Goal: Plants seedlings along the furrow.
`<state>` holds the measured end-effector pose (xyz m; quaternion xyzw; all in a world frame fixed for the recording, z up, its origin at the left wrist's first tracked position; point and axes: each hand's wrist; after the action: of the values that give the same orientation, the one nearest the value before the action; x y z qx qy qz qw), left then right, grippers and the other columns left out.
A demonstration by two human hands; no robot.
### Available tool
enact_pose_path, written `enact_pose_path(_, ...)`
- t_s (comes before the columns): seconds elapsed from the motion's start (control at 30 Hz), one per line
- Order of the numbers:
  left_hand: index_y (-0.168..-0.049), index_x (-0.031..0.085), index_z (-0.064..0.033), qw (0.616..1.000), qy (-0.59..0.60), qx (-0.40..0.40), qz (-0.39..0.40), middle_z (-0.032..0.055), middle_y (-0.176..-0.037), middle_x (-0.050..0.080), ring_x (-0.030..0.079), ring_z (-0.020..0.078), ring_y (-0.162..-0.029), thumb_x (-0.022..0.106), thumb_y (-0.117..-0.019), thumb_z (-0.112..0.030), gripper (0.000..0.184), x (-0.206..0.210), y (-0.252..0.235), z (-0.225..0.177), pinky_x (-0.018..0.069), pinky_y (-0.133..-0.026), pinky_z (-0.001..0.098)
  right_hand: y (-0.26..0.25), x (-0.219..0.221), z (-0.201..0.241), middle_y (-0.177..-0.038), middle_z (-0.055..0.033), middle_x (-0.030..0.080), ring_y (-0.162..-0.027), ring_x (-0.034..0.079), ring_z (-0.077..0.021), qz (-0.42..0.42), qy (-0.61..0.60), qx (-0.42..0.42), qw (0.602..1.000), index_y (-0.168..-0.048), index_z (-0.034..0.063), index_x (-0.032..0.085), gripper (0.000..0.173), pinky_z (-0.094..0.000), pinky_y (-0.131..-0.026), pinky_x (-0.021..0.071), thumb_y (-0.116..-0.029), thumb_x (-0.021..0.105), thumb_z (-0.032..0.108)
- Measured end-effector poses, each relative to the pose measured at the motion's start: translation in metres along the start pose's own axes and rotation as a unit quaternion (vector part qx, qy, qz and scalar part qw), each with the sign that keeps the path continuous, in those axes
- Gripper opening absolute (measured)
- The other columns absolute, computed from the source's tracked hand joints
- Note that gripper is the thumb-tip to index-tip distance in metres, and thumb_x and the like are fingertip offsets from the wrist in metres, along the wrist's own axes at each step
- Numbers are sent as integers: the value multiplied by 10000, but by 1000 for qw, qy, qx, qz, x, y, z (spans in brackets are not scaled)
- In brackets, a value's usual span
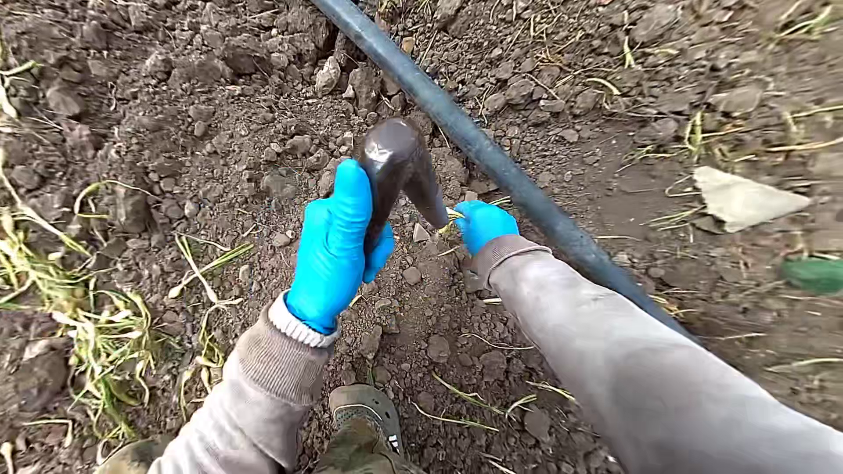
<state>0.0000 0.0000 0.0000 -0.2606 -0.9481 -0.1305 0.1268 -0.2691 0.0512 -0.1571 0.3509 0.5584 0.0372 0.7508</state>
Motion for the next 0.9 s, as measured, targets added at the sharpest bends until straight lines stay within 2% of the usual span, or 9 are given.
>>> enact_pose_path(0.07,-805,579,-74,990,-62,-109,-62,10,-508,480,446,101,-396,324,-1082,-570,622,7,-26,80,397,-381,254,-4,0,13,-1283,-217,674,-1167,655,-460,-11,-10,-19,1000,-1259,84,693,258,-703,-905,509,-1045,560,140)
enact_pose_path(0.17,-752,533,-53,965,-64,-232,-106,10,-508,427,415,115,-407,315,-1073,-594,665,-1,-29,138,394,-417,276,-3,17,37,-1268,-201,683,-1167,658,-439,26,-13,-49,998,-1243,95,706,245,-683,-910,515,-1037,581,141)
enact_pose_path(0.27,-916,537,-112,961,-14,-256,-105,-20,-495,363,347,87,-358,264,-1071,-617,594,-10,-14,80,326,-352,219,9,47,51,-1287,-185,685,-1180,655,-423,117,8,-44,992,-1234,113,727,257,-681,-920,516,-1006,612,145)
enact_pose_path(0.37,-1071,589,-95,984,-31,-165,-59,-8,-515,426,373,73,-363,297,-1057,-646,624,-26,22,38,329,-344,191,26,60,50,-1332,-135,655,-1097,690,-394,74,24,-39,996,-1228,122,720,261,-642,-843,557,-1023,568,180)
enact_pose_path(0.47,-1028,602,-80,982,-71,-162,-70,-13,-518,473,424,66,-385,320,-1018,-703,684,-43,46,40,377,-377,191,37,18,57,-1579,-107,478,-1336,573,-383,192,11,10,981,-1517,170,503,413,-617,-1049,465,-1109,444,188)
enact_pose_path(0.57,-963,610,-93,980,-94,-177,9,2,-533,481,452,99,-405,311,-1063,-619,613,-66,41,50,413,-388,245,51,38,38,-1284,-162,697,-1044,713,-424,-31,-19,-60,998,-1298,131,699,277,-665,-822,546,-1065,552,166)
enact_pose_path(0.7,-1095,730,-96,995,-43,-59,66,71,-602,518,486,185,-436,491,-1078,-480,453,-63,23,90,448,-368,355,85,-36,87,-1487,-220,547,-1370,542,-384,158,-10,10,987,-1443,17,568,367,-553,-1128,401,-1098,449,53)
enact_pose_path(0.83,-1056,747,-122,975,-132,-168,-57,8,-534,449,380,113,-405,481,-1060,-512,472,-14,32,66,336,-389,265,68,9,52,-1230,-129,716,-1069,709,-371,14,-1,-132,991,-1235,158,748,264,-643,-857,548,-1033,579,129)
enact_pose_path(0.9,-905,657,-111,969,-112,-211,-59,11,-483,393,338,99,-360,437,-1051,-576,535,-12,42,59,272,-354,217,63,15,63,-1187,-97,726,-1049,711,-341,44,11,-156,987,-1179,189,758,229,-628,-836,552,-1006,609,170)
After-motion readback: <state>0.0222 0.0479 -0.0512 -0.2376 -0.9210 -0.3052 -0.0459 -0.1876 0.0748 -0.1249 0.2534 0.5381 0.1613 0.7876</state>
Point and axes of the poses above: each hand's wrist, its own y-axis away from the middle knuckle, its own x-axis out of the palm, z = x × y
